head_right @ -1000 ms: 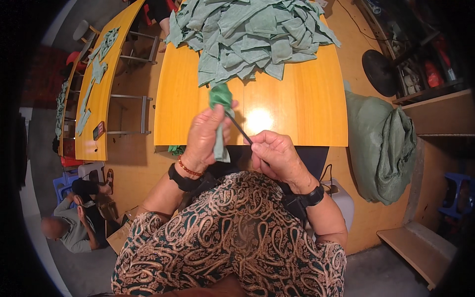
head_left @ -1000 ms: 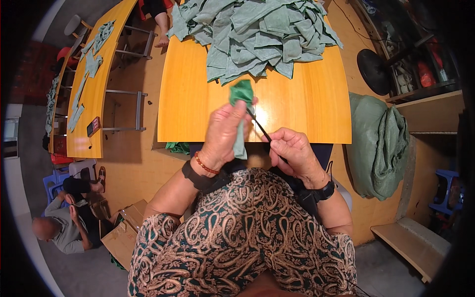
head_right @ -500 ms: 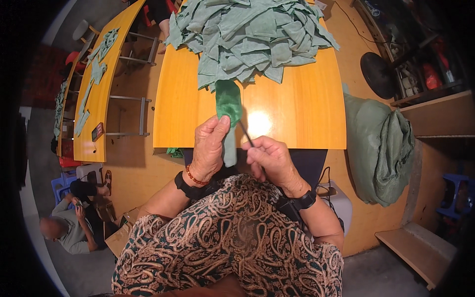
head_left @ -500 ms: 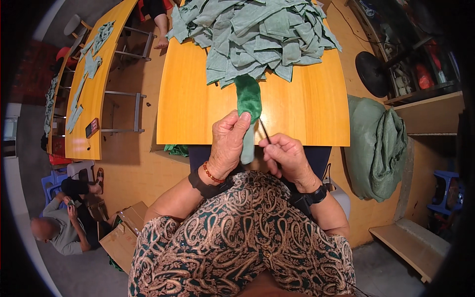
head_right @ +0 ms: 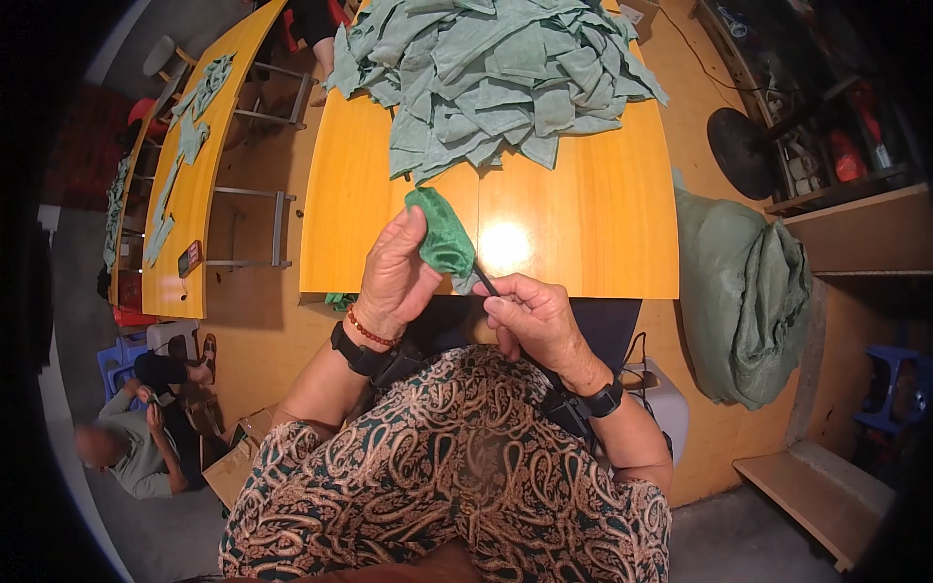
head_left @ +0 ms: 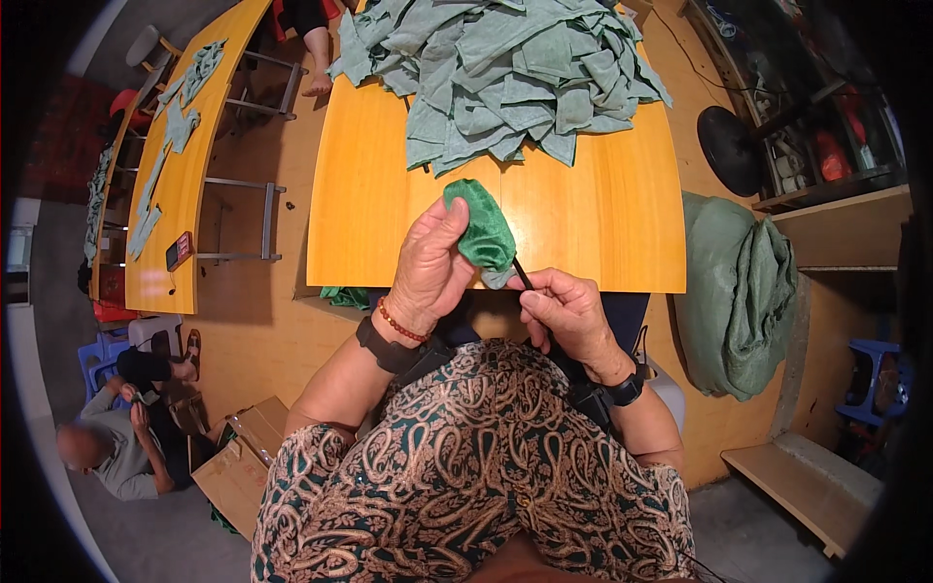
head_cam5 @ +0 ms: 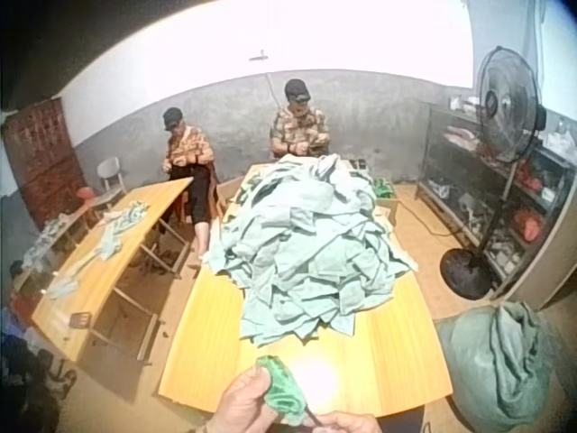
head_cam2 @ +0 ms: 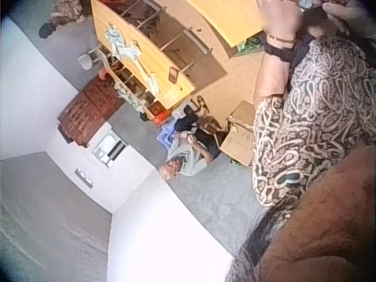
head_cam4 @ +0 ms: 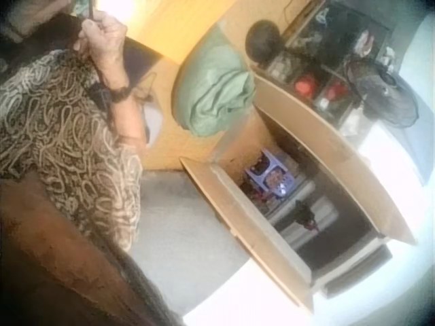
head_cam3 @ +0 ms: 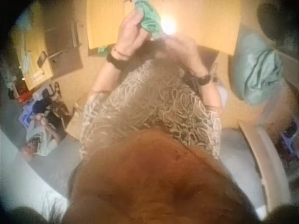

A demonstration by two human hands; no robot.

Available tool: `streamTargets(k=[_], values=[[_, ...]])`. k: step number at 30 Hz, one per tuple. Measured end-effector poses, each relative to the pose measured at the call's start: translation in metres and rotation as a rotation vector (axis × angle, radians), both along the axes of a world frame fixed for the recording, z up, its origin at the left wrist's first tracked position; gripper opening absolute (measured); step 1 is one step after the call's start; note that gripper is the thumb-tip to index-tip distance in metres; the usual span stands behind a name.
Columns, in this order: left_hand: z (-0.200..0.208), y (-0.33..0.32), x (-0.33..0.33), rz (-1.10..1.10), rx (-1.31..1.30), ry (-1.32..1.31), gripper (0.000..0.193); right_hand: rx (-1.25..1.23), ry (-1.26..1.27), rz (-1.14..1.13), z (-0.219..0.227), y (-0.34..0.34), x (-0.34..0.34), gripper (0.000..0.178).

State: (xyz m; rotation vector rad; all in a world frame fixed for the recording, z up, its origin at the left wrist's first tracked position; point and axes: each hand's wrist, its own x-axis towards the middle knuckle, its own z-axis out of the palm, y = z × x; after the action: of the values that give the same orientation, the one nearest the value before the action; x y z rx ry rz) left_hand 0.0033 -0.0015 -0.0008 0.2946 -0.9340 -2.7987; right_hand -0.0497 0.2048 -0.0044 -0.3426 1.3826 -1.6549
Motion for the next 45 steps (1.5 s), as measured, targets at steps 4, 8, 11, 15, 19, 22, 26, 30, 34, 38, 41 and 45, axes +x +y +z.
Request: streamTargets(k=[4, 8, 11, 15, 19, 22, 26, 30, 34, 38, 41, 45], values=[[0.002, 0.003, -0.003, 0.126, -0.095, 0.014, 0.023, 0.044, 0.015, 0.027, -0.001, 0.010, -0.003, 0.025], [-0.002, 0.003, -0.001, 0.168, -0.164, 0.012, 0.022, 0.081, 0.068, 0.040, -0.001, 0.014, -0.007, 0.026], [0.004, 0.011, 0.003, 0.070, -0.210, 0.007, 0.018, 0.071, 0.059, 0.012, 0.003, 0.010, -0.011, 0.025], [0.003, 0.021, 0.009, 0.005, -0.122, -0.043, 0.019, 0.043, 0.034, -0.078, -0.002, 0.008, -0.005, 0.023], [0.014, 0.014, 0.005, 0.098, -0.102, -0.038, 0.015, 0.020, 0.065, -0.050, -0.003, 0.009, -0.002, 0.025], [0.016, 0.008, 0.003, 0.150, -0.057, -0.036, 0.010, 0.093, 0.155, -0.042, -0.001, 0.011, -0.002, 0.025], [0.005, 0.003, 0.003, 0.182, -0.082, -0.008, 0.007, 0.032, 0.065, -0.057, -0.004, 0.013, -0.004, 0.025], [-0.005, 0.011, 0.010, 0.138, -0.170, -0.024, 0.007, -0.063, -0.054, -0.079, -0.002, 0.011, -0.006, 0.027], [0.005, 0.017, 0.010, 0.131, -0.164, -0.059, 0.013, -0.112, -0.134, -0.040, -0.006, 0.011, -0.004, 0.027], [0.002, 0.001, 0.006, 0.124, -0.034, 0.021, 0.023, -0.038, -0.015, 0.016, -0.006, 0.015, -0.003, 0.027], [0.003, 0.001, 0.001, 0.133, -0.068, 0.038, 0.017, -0.024, -0.005, 0.014, -0.003, 0.015, -0.004, 0.026], [0.010, 0.010, 0.005, 0.103, -0.128, -0.007, 0.008, -0.037, -0.040, -0.025, 0.000, 0.012, -0.008, 0.026]])
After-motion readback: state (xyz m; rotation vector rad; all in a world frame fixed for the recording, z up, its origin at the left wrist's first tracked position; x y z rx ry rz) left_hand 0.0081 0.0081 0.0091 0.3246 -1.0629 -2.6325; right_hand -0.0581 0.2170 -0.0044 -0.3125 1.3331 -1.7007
